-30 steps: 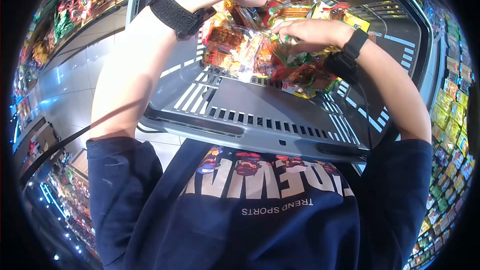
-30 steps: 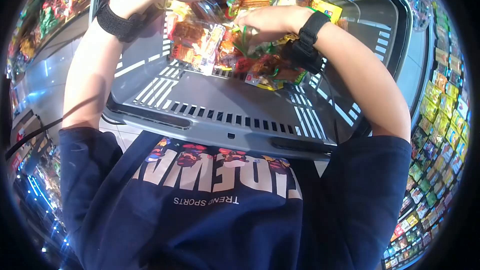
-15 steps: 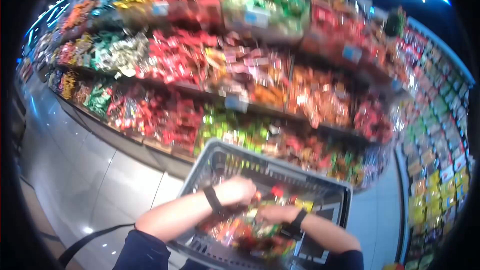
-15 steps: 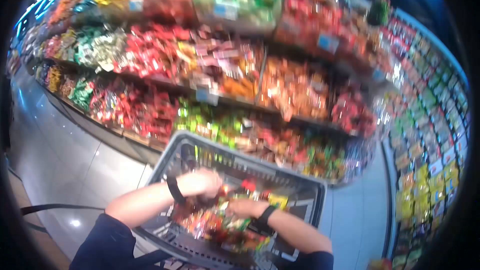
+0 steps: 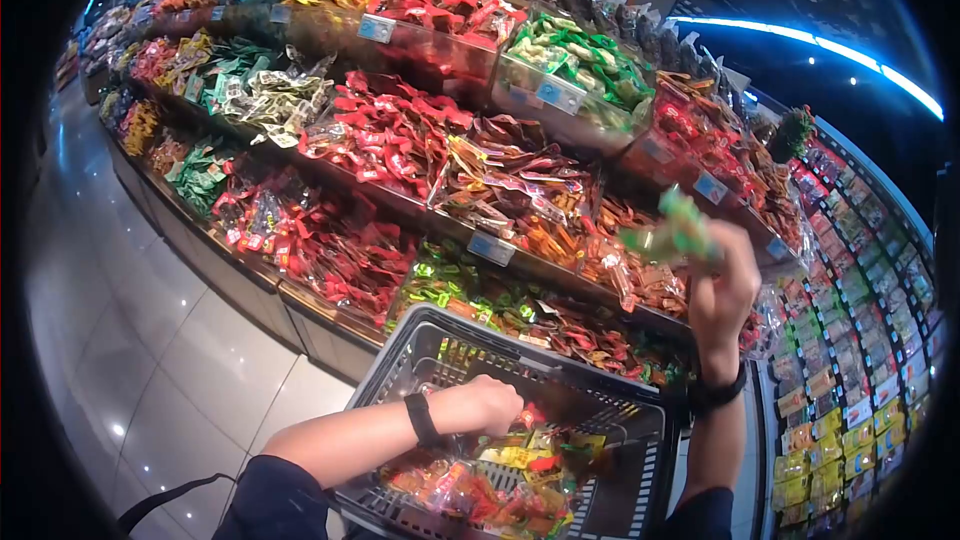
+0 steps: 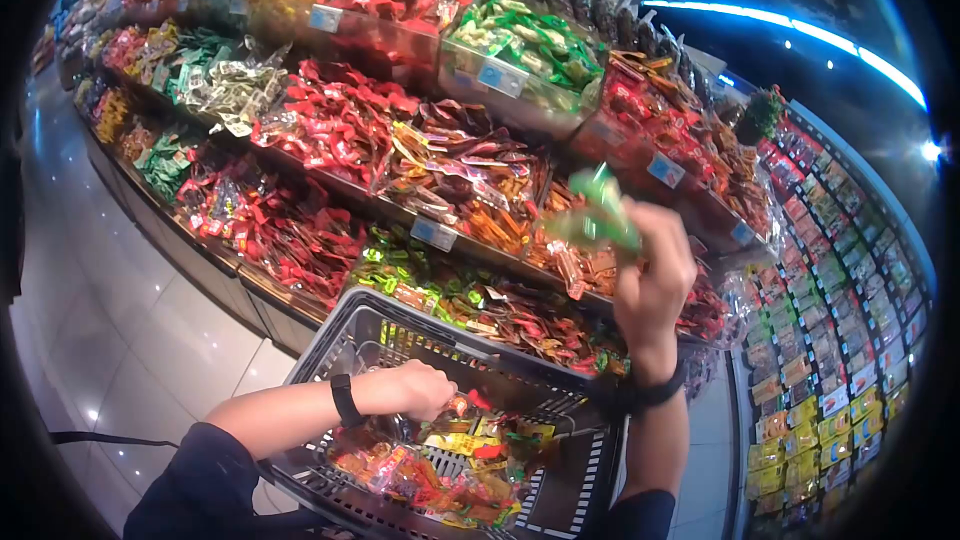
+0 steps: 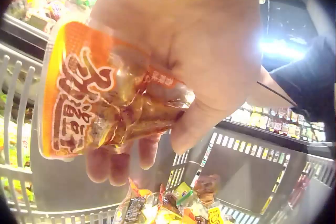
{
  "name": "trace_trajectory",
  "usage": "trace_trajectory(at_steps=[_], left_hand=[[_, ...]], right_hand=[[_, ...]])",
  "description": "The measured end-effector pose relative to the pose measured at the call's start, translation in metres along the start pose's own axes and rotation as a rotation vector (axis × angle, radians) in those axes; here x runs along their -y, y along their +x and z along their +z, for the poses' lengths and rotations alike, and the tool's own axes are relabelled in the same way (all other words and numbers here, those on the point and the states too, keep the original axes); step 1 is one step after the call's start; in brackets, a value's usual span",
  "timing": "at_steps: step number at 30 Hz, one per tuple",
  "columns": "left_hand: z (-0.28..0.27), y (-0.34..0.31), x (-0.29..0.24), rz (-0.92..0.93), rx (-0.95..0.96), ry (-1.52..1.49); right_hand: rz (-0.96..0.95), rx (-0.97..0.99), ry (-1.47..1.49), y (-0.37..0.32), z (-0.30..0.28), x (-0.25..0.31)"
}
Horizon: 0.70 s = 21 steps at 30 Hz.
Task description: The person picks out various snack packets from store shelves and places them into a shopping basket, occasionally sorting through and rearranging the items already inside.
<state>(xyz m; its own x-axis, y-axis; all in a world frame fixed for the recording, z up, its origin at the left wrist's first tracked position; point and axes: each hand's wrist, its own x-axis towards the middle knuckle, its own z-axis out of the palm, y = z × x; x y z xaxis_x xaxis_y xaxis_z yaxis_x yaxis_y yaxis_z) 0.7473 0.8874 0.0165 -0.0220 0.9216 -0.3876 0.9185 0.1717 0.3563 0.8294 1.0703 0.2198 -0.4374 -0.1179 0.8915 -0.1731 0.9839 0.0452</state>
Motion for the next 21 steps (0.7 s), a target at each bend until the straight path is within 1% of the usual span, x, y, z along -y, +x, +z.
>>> trace_trajectory(at_steps=[1,2,3,4,5,7,9,10,11,12,13,14,15,17,18,19,21], left_hand=[[0.001,0.003,-0.002,0.029,0.015,0.020],[0.005,0.007,-0.004,0.000,-0.010,0.010],[0.007,0.010,-0.005,0.006,-0.006,0.011],[0.008,0.011,-0.005,0.008,-0.016,0.028],[0.009,0.011,-0.005,0.008,-0.024,0.042],[0.009,0.012,-0.005,0.024,0.001,0.033],[0.007,0.013,-0.003,0.038,0.023,0.026],[0.005,0.014,-0.003,0.029,0.036,0.016],[0.004,0.014,-0.003,0.021,0.048,0.007],[0.004,0.013,-0.003,0.019,0.046,0.005],[0.006,0.012,-0.002,-0.022,0.022,-0.006],[0.007,0.012,-0.002,-0.062,-0.003,-0.016],[0.007,0.013,0.001,-0.055,-0.004,-0.020],[0.013,0.014,0.005,-0.044,-0.019,-0.014],[0.015,0.014,0.007,-0.027,-0.035,-0.015],[0.016,0.014,0.007,-0.012,-0.029,-0.008],[0.017,0.012,0.007,-0.010,-0.017,-0.009]], right_hand=[[-0.120,-0.100,-0.164,0.019,0.008,-0.009],[-0.139,-0.195,-0.210,0.038,0.021,-0.021],[-0.174,-0.248,-0.309,0.057,0.035,-0.040],[-0.145,-0.267,-0.361,0.077,0.049,-0.057],[-0.208,-0.310,-0.413,0.099,0.063,-0.076],[-0.154,-0.318,-0.510,0.137,0.093,-0.109],[-0.098,-0.310,-0.533,0.158,0.129,-0.145],[0.018,-0.211,-0.553,0.160,0.148,-0.154],[0.051,-0.042,-0.519,0.152,0.173,-0.184],[0.159,0.433,-0.519,0.149,0.178,-0.182],[0.163,0.568,-0.461,0.140,0.199,-0.195],[0.238,0.526,-0.361,0.131,0.213,-0.210],[0.315,0.488,-0.265,0.124,0.216,-0.212],[0.174,0.359,-0.263,0.123,0.208,-0.221],[0.105,0.357,-0.366,0.123,0.192,-0.212],[0.115,0.358,-0.381,0.124,0.175,-0.207],[-0.020,0.423,-0.319,0.134,0.136,-0.191]])
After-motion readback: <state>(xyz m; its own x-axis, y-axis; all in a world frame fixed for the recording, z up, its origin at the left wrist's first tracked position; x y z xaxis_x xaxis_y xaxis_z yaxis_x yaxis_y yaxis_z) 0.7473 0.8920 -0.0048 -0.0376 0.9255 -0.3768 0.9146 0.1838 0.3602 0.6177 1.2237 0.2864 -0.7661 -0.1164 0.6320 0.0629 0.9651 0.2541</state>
